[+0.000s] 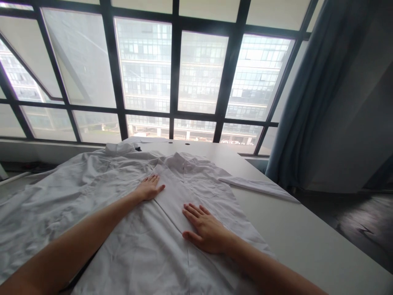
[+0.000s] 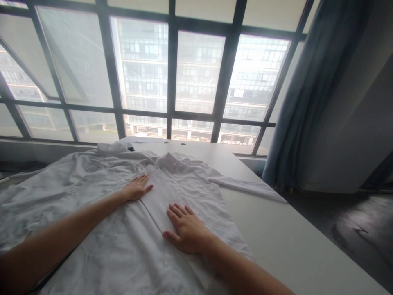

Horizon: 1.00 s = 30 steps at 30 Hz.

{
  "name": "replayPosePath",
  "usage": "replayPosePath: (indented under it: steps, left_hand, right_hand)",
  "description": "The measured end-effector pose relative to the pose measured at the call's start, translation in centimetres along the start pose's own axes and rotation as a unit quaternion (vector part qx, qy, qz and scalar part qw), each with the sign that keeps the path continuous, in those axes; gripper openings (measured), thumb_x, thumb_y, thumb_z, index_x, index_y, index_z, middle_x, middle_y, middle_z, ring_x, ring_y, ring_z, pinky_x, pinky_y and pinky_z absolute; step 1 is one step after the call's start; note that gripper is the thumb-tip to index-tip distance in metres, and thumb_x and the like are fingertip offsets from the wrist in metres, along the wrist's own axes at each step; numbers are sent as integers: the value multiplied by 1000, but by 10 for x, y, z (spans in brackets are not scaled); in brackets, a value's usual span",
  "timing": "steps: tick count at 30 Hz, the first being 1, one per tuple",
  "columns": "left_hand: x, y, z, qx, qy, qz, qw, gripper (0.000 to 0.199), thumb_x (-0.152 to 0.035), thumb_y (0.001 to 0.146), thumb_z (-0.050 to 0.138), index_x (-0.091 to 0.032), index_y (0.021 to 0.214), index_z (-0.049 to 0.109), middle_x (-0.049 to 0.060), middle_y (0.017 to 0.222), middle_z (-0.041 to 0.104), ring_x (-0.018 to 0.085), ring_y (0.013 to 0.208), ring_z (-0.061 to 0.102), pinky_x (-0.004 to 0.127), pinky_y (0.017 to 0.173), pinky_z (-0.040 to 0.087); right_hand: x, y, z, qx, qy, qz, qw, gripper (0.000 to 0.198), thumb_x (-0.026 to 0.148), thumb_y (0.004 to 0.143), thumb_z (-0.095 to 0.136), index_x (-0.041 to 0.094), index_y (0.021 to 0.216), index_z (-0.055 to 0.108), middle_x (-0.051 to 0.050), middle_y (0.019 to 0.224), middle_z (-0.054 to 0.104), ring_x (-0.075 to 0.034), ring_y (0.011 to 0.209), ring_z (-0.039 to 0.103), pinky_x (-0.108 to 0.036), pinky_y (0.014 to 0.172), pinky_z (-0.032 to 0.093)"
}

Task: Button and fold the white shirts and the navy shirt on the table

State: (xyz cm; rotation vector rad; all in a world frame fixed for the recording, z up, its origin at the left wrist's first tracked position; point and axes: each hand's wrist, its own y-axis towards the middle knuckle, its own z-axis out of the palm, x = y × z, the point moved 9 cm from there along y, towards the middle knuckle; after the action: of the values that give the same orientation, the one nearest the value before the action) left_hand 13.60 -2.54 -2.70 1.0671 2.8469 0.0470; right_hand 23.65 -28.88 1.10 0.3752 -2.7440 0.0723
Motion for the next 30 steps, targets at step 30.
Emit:
replayPosePath:
  steps: [30]
  left_hand:
    - [-24,-16,-24,-122,-61,95,986,51,-53,94,49,-13,121,65,17,141,54,33,132,47,47,112,36]
  right_hand:
    - [-231,31,-160,-189,4,222,957,36,38,79,72,19,109,72,-13,103,74,-29,95,69,-39,86,52]
